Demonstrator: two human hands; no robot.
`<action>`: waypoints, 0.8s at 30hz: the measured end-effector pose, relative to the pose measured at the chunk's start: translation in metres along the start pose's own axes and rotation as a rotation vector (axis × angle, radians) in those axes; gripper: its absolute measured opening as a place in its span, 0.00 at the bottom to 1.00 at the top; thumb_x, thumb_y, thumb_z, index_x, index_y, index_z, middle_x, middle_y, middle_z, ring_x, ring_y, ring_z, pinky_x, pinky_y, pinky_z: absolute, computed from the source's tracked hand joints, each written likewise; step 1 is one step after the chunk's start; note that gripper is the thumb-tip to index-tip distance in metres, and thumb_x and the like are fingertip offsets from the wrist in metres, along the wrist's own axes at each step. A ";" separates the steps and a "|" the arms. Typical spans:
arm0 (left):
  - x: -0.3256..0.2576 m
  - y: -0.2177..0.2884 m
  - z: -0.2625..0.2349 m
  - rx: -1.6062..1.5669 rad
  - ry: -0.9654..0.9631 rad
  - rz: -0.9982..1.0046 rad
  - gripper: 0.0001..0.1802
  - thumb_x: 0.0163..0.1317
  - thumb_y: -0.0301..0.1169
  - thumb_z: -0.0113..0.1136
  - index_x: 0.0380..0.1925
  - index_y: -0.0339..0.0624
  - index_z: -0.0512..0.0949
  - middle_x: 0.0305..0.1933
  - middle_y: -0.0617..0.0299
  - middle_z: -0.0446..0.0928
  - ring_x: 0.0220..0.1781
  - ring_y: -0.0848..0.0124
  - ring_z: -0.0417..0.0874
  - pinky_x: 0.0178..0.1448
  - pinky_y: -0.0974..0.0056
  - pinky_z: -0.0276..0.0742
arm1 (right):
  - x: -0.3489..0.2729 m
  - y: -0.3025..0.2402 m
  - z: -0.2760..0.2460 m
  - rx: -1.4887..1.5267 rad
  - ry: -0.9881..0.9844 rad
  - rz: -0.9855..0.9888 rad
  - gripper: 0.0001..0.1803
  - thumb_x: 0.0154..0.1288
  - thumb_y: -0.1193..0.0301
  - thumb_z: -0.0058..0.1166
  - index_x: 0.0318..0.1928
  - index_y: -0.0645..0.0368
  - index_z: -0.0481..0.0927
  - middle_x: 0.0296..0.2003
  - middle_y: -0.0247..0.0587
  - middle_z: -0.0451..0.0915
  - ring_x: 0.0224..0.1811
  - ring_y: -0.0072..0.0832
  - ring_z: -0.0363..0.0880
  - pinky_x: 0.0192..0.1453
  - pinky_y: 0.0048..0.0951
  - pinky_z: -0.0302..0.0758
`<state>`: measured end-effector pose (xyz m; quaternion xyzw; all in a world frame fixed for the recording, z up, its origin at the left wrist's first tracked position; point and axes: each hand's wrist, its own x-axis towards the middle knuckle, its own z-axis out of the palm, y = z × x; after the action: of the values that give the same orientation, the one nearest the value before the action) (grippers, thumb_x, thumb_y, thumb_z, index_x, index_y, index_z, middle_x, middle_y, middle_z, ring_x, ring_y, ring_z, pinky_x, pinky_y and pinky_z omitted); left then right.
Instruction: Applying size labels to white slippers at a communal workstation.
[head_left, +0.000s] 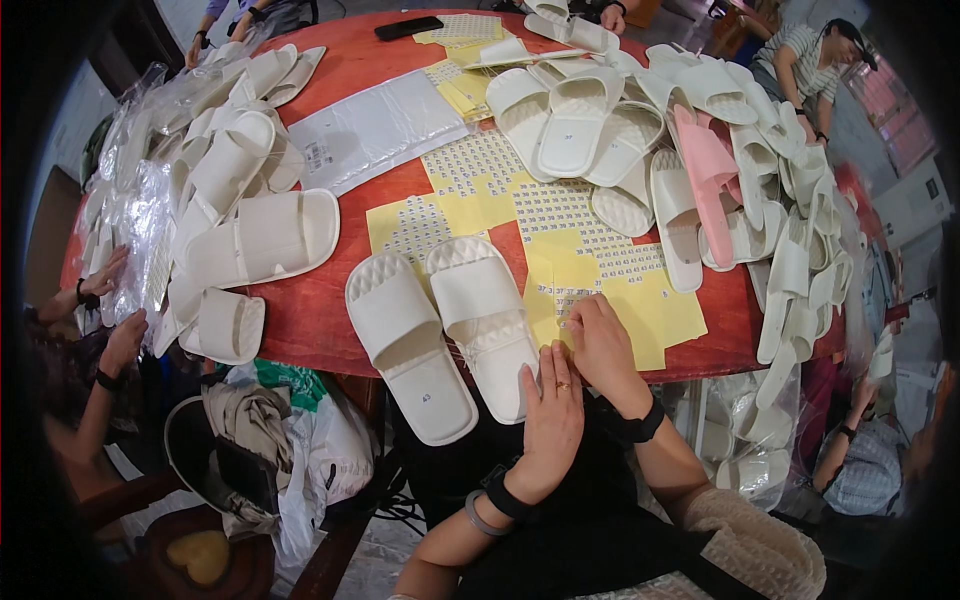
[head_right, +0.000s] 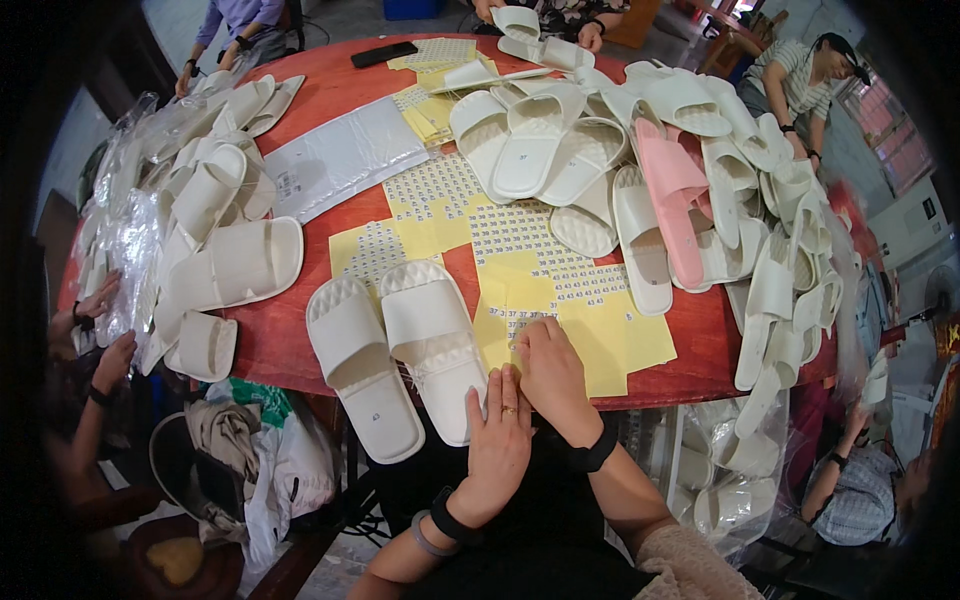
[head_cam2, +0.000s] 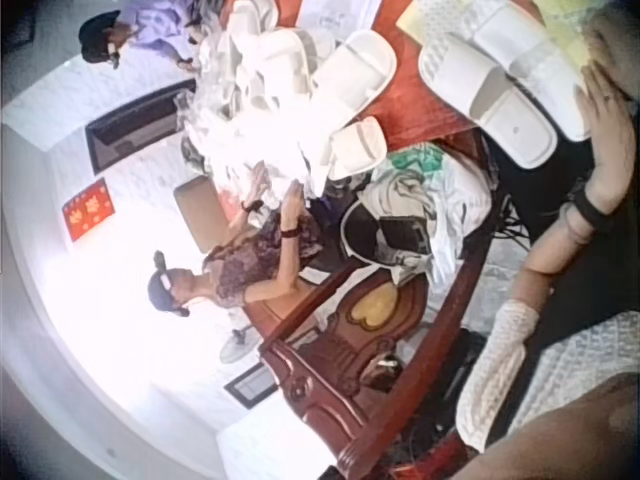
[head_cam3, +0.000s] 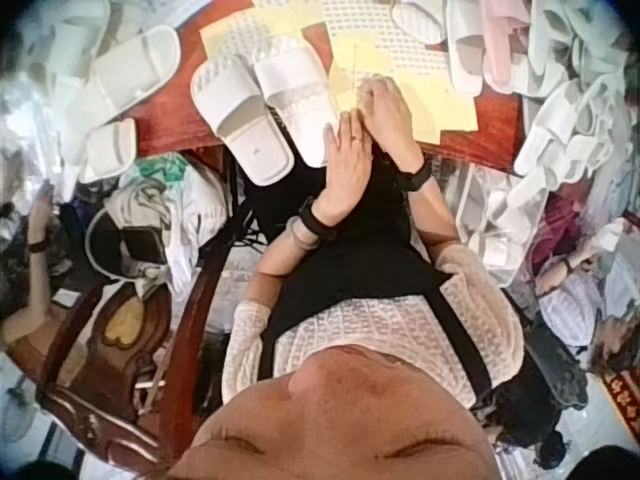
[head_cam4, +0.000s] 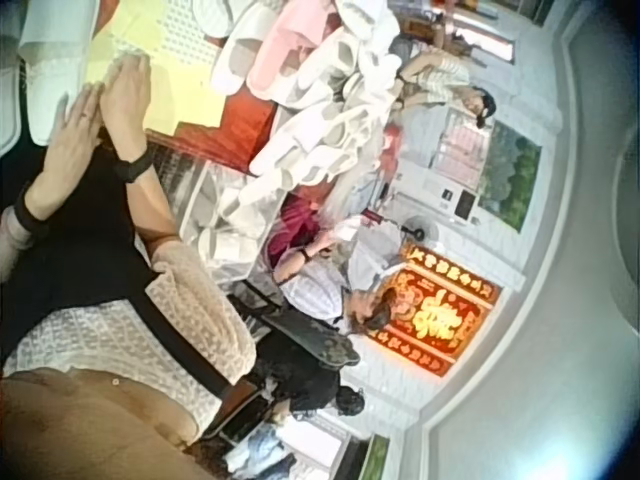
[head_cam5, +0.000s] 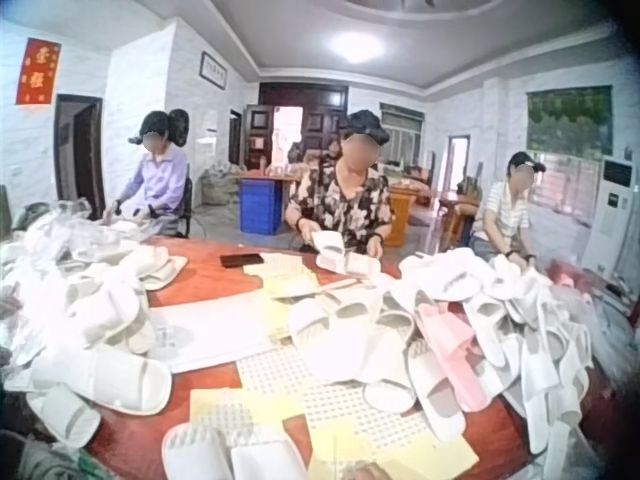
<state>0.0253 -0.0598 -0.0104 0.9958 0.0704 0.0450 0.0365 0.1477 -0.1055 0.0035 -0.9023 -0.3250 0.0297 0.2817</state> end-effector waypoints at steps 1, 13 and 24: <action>-0.001 0.000 0.000 0.005 -0.004 0.000 0.32 0.57 0.40 0.60 0.58 0.31 0.70 0.70 0.39 0.58 0.72 0.50 0.58 0.69 0.39 0.53 | 0.000 0.001 0.000 0.040 0.004 0.007 0.04 0.63 0.76 0.50 0.36 0.63 0.71 0.37 0.47 0.72 0.41 0.46 0.75 0.44 0.40 0.72; -0.034 -0.021 -0.016 -0.553 0.214 -0.182 0.29 0.55 0.30 0.64 0.58 0.36 0.70 0.63 0.49 0.65 0.70 0.54 0.62 0.66 0.45 0.58 | -0.007 -0.041 -0.008 0.219 -0.157 -0.186 0.05 0.62 0.79 0.50 0.38 0.64 0.69 0.38 0.49 0.68 0.41 0.48 0.70 0.46 0.40 0.69; -0.053 -0.033 -0.016 -0.380 0.174 -0.296 0.31 0.57 0.32 0.63 0.60 0.34 0.68 0.66 0.50 0.63 0.72 0.56 0.59 0.66 0.49 0.57 | -0.010 -0.055 0.013 0.049 -0.167 -0.354 0.06 0.59 0.78 0.53 0.37 0.61 0.71 0.39 0.47 0.69 0.43 0.45 0.71 0.45 0.40 0.69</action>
<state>-0.0333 -0.0335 -0.0017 0.9424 0.2084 0.1373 0.2228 0.1052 -0.0708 0.0198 -0.8184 -0.5000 0.0623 0.2763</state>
